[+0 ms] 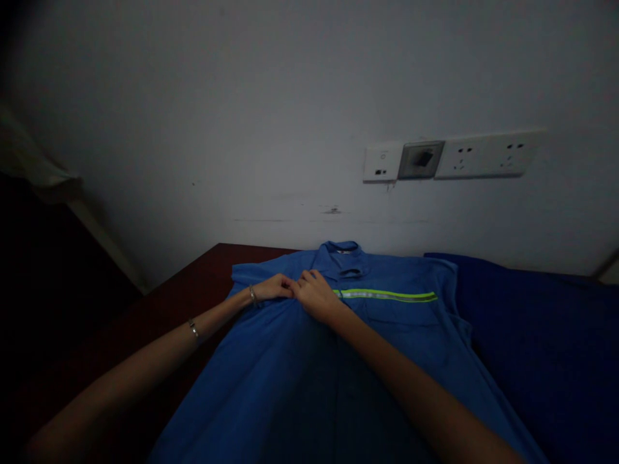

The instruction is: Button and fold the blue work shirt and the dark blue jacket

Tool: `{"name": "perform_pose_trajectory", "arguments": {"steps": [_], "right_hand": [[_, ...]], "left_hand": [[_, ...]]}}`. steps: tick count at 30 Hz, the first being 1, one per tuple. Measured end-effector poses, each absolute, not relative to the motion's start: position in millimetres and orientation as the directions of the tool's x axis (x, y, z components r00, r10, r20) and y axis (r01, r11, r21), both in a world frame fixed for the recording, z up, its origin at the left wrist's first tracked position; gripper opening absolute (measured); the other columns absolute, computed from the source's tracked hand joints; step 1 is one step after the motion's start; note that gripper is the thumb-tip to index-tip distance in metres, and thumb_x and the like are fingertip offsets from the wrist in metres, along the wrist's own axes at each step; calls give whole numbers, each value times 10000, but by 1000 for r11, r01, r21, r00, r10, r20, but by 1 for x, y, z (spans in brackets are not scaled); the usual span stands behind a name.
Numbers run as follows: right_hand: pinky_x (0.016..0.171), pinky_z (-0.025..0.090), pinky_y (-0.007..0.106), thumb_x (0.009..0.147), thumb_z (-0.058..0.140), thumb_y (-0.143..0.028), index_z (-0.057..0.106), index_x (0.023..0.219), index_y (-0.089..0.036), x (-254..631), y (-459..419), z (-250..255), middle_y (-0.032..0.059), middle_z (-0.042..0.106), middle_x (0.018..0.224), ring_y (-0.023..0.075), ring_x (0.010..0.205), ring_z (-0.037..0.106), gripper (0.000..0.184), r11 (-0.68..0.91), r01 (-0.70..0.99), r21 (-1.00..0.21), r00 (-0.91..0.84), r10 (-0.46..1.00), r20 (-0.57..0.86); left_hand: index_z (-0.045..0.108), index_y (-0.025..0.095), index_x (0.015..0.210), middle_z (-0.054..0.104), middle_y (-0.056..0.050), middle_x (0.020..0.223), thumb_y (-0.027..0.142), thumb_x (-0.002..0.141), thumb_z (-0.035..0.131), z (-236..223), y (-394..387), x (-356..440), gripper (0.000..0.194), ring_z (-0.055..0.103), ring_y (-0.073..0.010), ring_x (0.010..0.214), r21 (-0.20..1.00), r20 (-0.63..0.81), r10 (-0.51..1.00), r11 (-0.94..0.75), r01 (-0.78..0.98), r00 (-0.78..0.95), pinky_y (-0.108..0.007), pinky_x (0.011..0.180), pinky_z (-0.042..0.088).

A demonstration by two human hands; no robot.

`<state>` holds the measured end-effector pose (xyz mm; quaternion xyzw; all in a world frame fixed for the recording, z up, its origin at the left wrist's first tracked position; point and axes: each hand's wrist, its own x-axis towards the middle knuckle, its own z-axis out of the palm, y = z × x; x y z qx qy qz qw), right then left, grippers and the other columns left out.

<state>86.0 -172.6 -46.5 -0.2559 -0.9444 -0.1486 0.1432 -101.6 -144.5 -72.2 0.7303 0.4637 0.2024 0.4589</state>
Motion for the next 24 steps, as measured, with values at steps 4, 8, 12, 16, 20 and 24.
{"name": "perform_pose_trajectory", "arguments": {"steps": [4,8,12,16,20,24], "right_hand": [[817,311,358,857,394,-144,524,1082,-145,87,-172,-48,99,617,891,231,917,462,261,818,543,191,-816,460,350],[823,304,355,855,396,-143,538,1008,-143,88,-169,-51,97,608,902,223,922,454,209,830,535,154,-813,457,361],[800,311,337,840,402,-132,536,907,-146,93,-164,-53,95,589,897,212,897,452,151,842,528,111,-808,458,370],[742,328,304,825,419,-147,516,889,-148,96,-161,-56,85,563,884,200,846,451,116,858,509,72,-809,448,382],[721,332,302,827,412,-143,514,886,-140,96,-160,-59,84,543,853,203,822,444,118,869,480,120,-823,399,404],[721,340,304,828,407,-136,516,879,-131,95,-160,-61,89,534,845,207,817,436,121,873,461,156,-828,360,430]], "left_hand": [[659,92,759,533,34,600,319,628,608,-74,-145,-101,267,415,-77,564,863,-134,869,-134,488,476,-188,561,331],[663,98,765,552,30,622,337,616,633,-71,-147,-101,284,434,-85,586,864,-139,867,-130,487,478,-191,576,335],[670,105,740,565,24,614,411,623,641,-66,-150,-100,329,454,-95,600,875,-159,886,-78,478,436,-194,577,338],[672,103,722,562,22,584,445,620,647,-67,-149,-101,357,458,-94,589,884,-195,896,-16,467,399,-193,570,340],[679,101,740,592,17,621,398,588,687,-67,-148,-101,334,477,-94,604,906,-214,877,14,423,430,-200,614,362],[686,101,758,622,10,672,344,564,711,-66,-146,-103,312,496,-93,634,935,-209,860,37,352,466,-213,680,375]]}}
